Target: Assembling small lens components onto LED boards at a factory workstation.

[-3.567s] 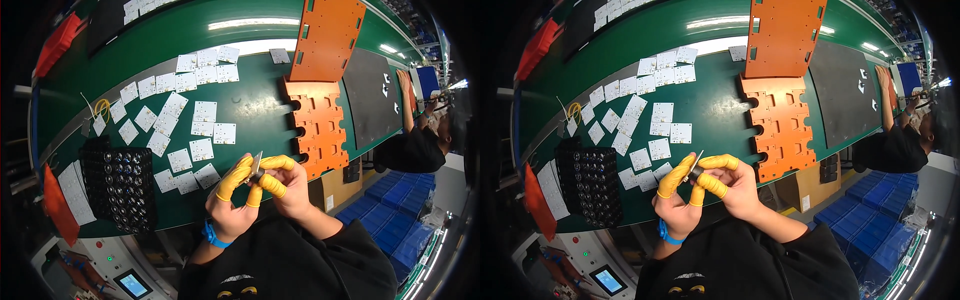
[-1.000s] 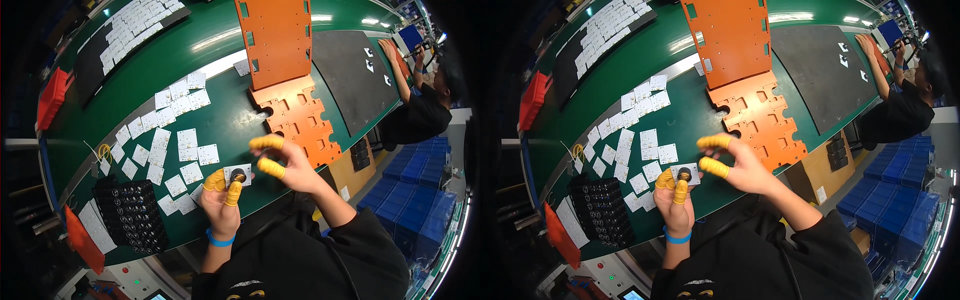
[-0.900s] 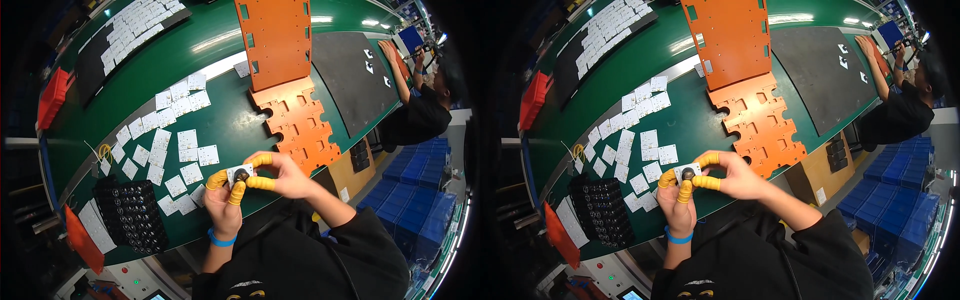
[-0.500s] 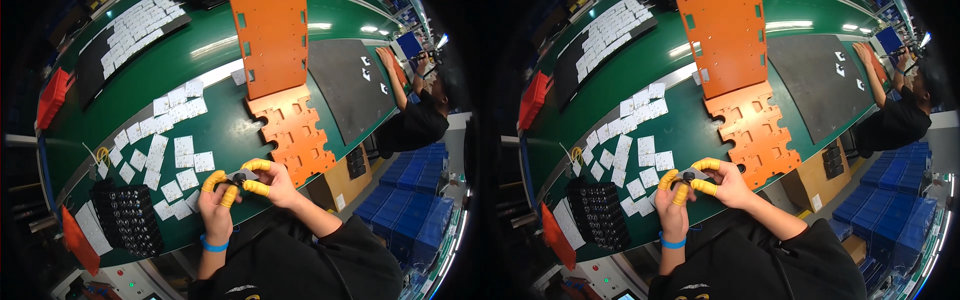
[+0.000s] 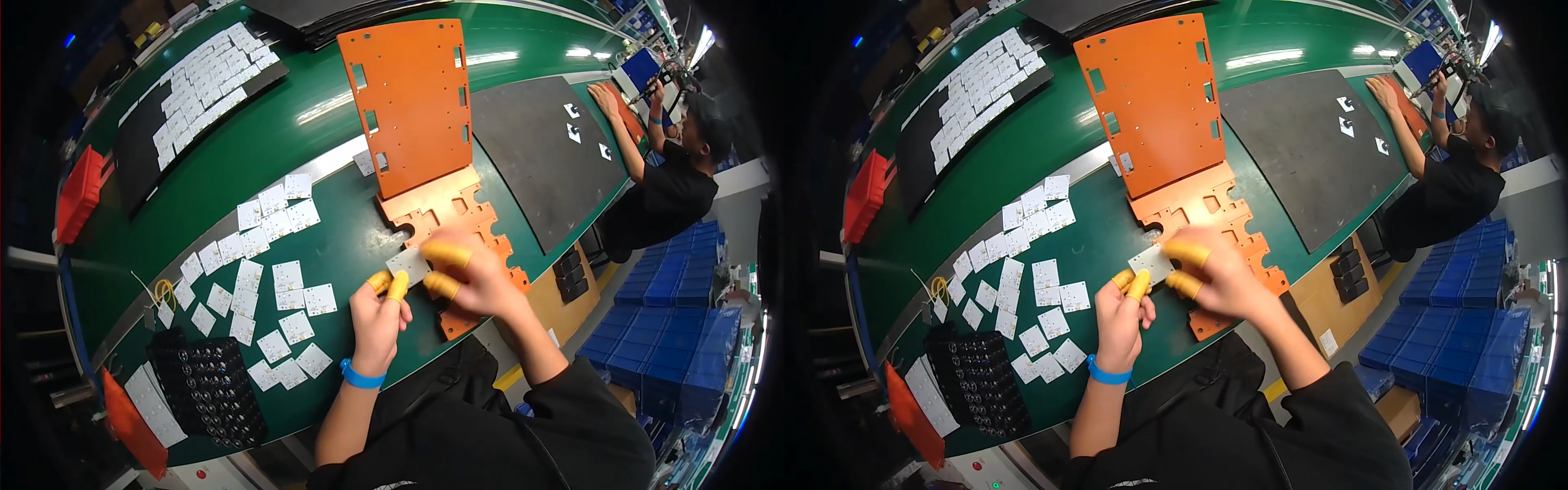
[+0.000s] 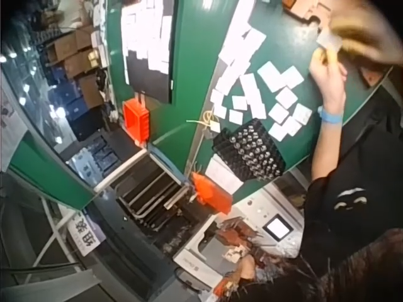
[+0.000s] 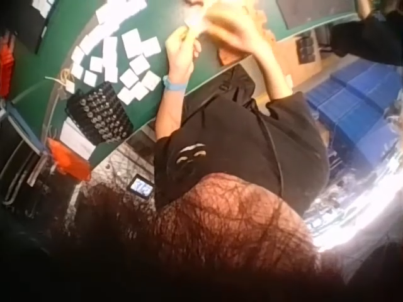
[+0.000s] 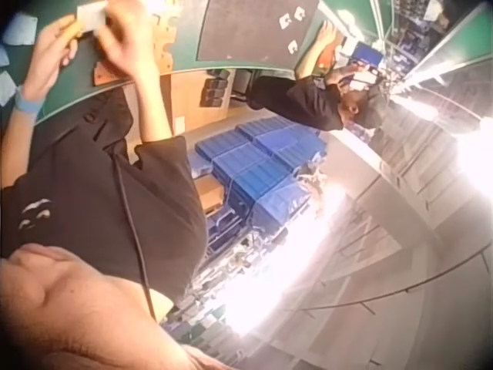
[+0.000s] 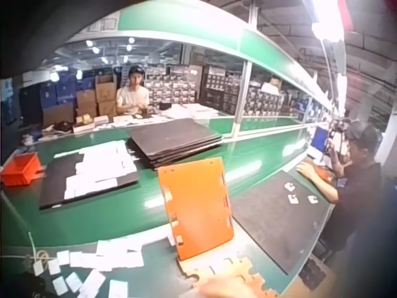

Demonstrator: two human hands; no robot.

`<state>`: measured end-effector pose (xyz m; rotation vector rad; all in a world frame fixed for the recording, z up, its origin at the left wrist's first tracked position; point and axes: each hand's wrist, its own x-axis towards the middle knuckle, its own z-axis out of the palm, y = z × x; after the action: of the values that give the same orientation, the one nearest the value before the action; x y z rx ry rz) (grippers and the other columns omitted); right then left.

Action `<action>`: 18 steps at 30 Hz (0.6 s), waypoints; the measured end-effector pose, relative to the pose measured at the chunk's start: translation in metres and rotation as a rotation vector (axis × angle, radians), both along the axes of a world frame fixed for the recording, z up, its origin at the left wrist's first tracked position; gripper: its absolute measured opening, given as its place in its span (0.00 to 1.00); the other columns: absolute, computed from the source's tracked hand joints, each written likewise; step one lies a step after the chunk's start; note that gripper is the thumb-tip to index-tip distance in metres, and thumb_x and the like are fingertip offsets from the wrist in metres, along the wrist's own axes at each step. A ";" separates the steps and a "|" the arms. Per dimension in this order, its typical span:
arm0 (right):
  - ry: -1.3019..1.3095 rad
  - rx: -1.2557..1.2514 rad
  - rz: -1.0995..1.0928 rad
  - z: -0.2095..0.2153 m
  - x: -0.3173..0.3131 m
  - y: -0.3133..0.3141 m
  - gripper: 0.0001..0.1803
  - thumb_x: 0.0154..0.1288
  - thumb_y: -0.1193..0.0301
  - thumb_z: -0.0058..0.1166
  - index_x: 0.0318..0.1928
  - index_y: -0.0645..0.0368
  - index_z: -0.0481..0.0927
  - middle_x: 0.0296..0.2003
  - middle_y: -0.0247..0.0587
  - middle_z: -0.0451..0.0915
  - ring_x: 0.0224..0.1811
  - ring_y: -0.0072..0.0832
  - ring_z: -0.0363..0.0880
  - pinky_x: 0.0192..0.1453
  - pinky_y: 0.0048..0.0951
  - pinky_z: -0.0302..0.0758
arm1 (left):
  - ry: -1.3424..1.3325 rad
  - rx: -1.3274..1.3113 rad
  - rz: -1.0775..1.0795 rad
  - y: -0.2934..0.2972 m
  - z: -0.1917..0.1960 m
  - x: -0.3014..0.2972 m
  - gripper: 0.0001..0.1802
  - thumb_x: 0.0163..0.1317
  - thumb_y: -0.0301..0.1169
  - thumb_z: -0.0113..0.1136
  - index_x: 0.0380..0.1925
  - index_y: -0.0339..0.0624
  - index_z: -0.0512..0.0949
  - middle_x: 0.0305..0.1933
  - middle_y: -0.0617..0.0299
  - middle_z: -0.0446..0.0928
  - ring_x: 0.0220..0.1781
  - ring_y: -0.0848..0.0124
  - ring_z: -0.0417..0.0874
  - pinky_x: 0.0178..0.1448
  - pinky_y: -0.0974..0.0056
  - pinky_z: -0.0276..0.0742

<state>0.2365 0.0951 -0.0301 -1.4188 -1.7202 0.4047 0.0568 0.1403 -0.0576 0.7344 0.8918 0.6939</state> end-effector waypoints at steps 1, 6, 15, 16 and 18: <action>-0.109 -0.098 -0.127 0.002 0.013 0.002 0.22 0.54 0.75 0.66 0.51 0.59 0.77 0.46 0.45 0.78 0.51 0.46 0.76 0.57 0.41 0.73 | 0.010 0.006 0.025 0.005 -0.004 0.002 0.10 0.67 0.24 0.57 0.43 0.25 0.76 0.28 0.62 0.76 0.18 0.80 0.73 0.17 0.75 0.61; -0.376 -0.524 -0.846 -0.011 0.060 0.003 0.27 0.69 0.56 0.53 0.56 0.67 0.76 0.43 0.57 0.80 0.49 0.49 0.77 0.52 0.43 0.74 | 0.100 0.054 0.021 0.019 -0.006 0.011 0.10 0.66 0.24 0.57 0.42 0.25 0.76 0.25 0.63 0.75 0.18 0.81 0.72 0.17 0.75 0.60; -0.089 -0.517 -0.632 -0.019 0.053 -0.001 0.23 0.69 0.60 0.55 0.42 0.74 0.75 0.33 0.68 0.79 0.40 0.60 0.79 0.43 0.45 0.76 | 0.336 0.298 0.078 0.038 -0.026 0.019 0.12 0.64 0.27 0.62 0.38 0.23 0.81 0.24 0.64 0.78 0.21 0.83 0.67 0.23 0.69 0.62; -0.081 -0.462 -0.631 -0.022 0.047 -0.004 0.23 0.69 0.60 0.56 0.43 0.74 0.75 0.33 0.68 0.79 0.40 0.60 0.79 0.43 0.45 0.76 | 0.350 0.294 0.048 0.039 -0.026 0.019 0.13 0.64 0.27 0.62 0.38 0.23 0.81 0.23 0.64 0.78 0.22 0.82 0.68 0.23 0.69 0.62; -0.058 -0.492 -0.612 -0.023 0.030 -0.007 0.23 0.68 0.61 0.56 0.47 0.74 0.74 0.34 0.68 0.79 0.40 0.60 0.79 0.42 0.46 0.76 | 0.374 0.282 0.025 0.039 -0.027 0.015 0.13 0.63 0.28 0.63 0.39 0.23 0.81 0.23 0.64 0.78 0.22 0.82 0.69 0.23 0.69 0.63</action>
<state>0.2665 0.0885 -0.0529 -2.2338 -1.1748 0.4599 0.0721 0.1795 -0.0847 1.1306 1.1569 0.7249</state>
